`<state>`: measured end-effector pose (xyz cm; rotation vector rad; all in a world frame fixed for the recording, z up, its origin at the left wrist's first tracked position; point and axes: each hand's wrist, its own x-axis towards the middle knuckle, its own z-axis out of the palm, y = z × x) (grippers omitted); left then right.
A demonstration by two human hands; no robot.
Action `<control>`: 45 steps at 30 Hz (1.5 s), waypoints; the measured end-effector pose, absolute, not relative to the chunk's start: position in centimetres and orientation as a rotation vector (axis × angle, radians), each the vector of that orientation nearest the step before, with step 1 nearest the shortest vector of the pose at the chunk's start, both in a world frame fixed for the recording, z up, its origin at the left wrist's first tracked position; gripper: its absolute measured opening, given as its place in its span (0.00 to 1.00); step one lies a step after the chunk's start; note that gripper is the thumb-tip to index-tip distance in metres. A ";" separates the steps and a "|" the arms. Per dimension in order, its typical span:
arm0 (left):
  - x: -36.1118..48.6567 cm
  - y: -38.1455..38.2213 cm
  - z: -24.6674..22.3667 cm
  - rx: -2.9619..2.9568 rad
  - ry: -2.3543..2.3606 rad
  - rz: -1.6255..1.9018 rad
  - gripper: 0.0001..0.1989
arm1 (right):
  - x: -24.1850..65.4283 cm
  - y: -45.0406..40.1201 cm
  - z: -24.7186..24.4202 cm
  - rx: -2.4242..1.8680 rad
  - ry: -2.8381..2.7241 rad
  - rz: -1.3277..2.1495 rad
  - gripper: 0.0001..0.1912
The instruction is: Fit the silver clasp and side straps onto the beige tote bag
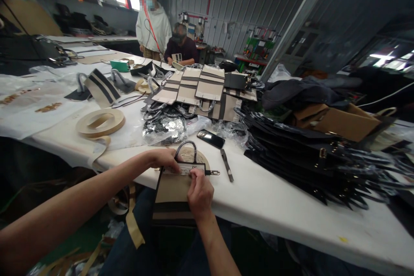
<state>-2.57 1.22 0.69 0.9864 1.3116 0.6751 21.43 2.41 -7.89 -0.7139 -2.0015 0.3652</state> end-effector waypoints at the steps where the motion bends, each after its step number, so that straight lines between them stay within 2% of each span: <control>1: -2.7 1.0 0.3 0.970 1.300 0.691 0.17 | 21.5 2.6 -7.3 -0.738 -2.017 0.445 0.10; 6: -3.2 0.2 -0.6 0.972 1.236 0.728 0.19 | 22.2 5.2 -2.3 -0.847 -2.158 0.995 0.09; 8: -3.1 0.1 -0.5 0.995 1.245 0.737 0.19 | 22.2 6.5 -0.5 -0.827 -2.273 1.084 0.08; 19: -2.7 -0.6 -1.1 1.063 1.236 0.858 0.18 | 20.2 7.0 2.0 -0.790 -2.589 0.861 0.10; 25: -2.7 -0.4 -1.3 1.046 1.251 0.848 0.18 | 20.1 7.6 3.3 -0.762 -2.566 0.903 0.10; 45: -3.3 -0.1 -2.3 1.158 1.239 0.844 0.14 | 19.5 6.4 1.6 -0.682 -2.602 0.793 0.13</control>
